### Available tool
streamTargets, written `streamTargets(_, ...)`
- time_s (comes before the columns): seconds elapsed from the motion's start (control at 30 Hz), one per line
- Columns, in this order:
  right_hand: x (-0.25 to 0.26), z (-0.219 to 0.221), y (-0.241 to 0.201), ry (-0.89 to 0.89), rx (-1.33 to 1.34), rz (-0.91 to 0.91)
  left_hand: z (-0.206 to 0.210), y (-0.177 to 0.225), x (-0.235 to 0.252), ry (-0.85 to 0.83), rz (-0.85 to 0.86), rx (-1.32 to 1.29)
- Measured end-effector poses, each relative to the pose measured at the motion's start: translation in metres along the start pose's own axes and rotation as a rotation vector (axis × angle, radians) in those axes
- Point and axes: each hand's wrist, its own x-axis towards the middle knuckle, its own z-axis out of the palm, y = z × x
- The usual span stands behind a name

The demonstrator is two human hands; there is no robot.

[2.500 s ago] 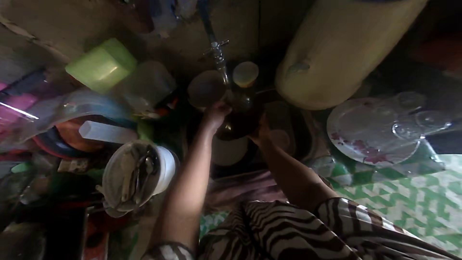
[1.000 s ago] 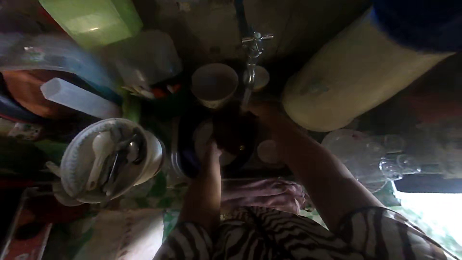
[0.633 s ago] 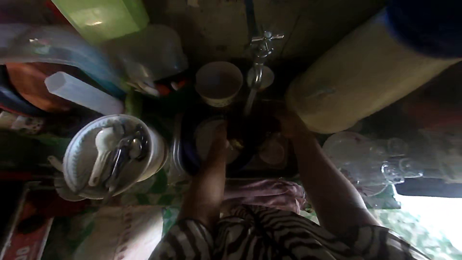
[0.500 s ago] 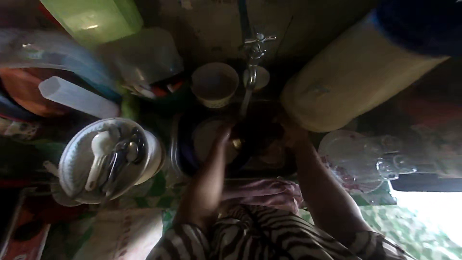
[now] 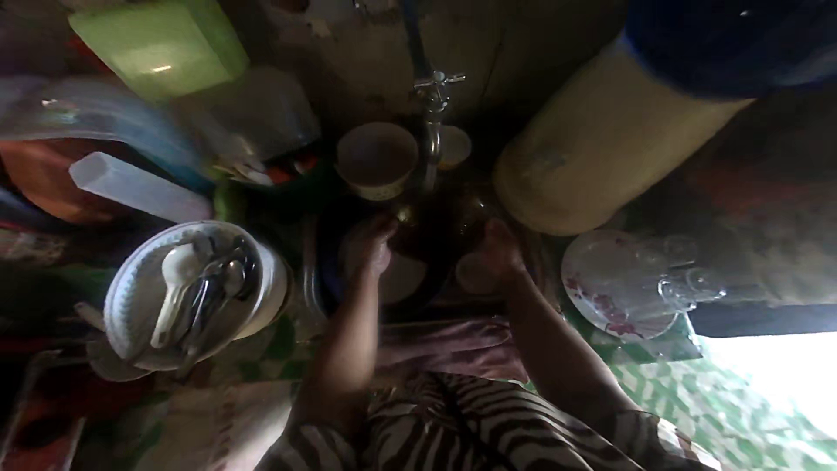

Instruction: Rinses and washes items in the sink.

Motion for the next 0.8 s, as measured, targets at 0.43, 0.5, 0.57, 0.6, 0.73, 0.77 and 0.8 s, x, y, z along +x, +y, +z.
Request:
streamTargets(0.43,0.02,0.071,-0.02,-0.229,-0.007,-0.162,-0.058,0.015,-0.019,0.147,0.147,-0.067)
streamTargets(0.5,0.015,0.086,-0.031,-0.224,-0.144,-0.106,-0.065,0.02,-0.024,0.189,0.12,-0.043)
streamTargets(0.57,0.013,0.101,-0.038,-0.226,-0.326,-0.048,-0.07,0.023,-0.03,0.256,0.056,-0.028)
streamTargets(0.6,0.011,0.106,-0.039,-0.228,-0.382,-0.001,-0.071,0.026,-0.033,0.291,0.011,0.0)
streamTargets(0.73,0.023,0.116,0.012,-0.214,-0.277,0.157,-0.072,0.047,-0.052,0.359,-0.158,0.243)
streamTargets(0.77,0.021,0.117,0.026,-0.23,-0.196,0.19,-0.069,0.055,-0.056,0.373,-0.191,0.35)
streamTargets(0.8,0.012,0.119,0.035,-0.233,-0.136,0.217,-0.066,0.063,-0.06,0.359,-0.208,0.451)
